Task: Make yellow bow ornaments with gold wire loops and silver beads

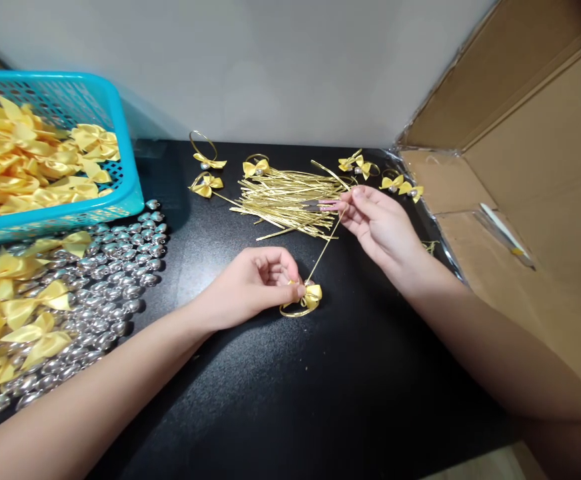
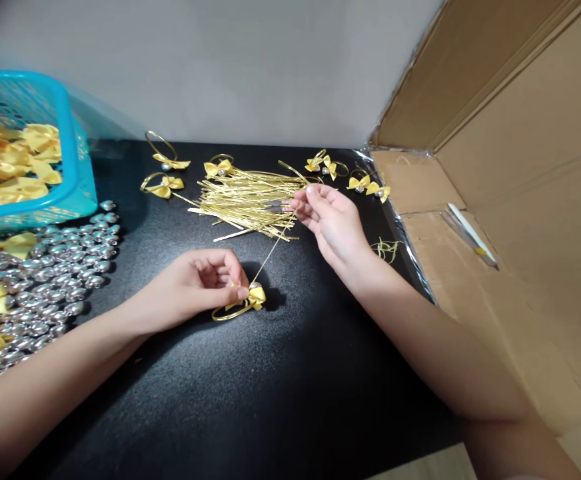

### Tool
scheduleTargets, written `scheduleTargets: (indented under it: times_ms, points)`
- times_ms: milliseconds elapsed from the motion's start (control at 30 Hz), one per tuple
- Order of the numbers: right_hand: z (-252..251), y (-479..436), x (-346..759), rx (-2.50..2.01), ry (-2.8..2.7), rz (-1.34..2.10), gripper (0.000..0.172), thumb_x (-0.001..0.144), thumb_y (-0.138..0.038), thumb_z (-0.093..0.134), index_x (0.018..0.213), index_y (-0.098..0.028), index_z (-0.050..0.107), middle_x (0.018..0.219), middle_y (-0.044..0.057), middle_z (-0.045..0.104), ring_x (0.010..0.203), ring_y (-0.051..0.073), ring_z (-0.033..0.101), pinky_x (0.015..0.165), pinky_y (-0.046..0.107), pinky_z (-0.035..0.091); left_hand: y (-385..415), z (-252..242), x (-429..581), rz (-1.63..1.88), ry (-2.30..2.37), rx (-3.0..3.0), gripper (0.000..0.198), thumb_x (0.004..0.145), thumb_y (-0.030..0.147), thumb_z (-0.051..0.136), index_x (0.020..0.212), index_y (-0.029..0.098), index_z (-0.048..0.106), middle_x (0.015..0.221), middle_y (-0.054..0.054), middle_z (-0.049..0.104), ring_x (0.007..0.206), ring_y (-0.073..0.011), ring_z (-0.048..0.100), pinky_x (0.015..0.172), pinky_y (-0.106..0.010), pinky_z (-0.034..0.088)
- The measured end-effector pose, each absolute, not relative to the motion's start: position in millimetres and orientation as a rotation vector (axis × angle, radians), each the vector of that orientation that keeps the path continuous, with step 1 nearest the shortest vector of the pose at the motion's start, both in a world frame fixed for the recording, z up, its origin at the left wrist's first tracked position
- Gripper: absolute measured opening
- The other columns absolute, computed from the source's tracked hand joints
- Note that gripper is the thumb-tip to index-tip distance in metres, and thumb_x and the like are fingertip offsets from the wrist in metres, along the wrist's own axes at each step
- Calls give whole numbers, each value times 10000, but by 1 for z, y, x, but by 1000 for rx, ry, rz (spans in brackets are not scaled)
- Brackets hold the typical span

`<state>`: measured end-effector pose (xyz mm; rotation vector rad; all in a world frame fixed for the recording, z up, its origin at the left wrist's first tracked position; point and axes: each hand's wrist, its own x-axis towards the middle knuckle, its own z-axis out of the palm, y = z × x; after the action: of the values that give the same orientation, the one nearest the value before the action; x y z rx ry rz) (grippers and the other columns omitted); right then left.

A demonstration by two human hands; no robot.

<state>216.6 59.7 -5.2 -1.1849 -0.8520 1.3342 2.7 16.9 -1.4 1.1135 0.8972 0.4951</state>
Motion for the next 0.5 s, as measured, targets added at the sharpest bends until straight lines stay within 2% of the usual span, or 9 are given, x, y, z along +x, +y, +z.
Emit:
scheduleTargets:
  times_ms: [133, 500]
  points:
    - [-2, 69, 228, -1228, -860, 1248, 105, 897, -222, 571, 794, -220, 555, 844, -34, 655, 769, 60, 644, 795, 216, 526, 15, -3, 4, 480, 875, 1100, 180, 692, 167, 746, 672, 140, 569, 630, 2, 647, 568, -77, 571, 546, -185, 426]
    - [-8, 82, 243, -1200, -877, 1060, 122, 904, -200, 570, 784, -215, 561, 777, -30, 636, 719, 76, 638, 781, 250, 540, 11, -6, 3, 495, 859, 1122, 177, 724, 182, 735, 701, 147, 563, 675, -6, 654, 613, -92, 593, 588, -206, 453]
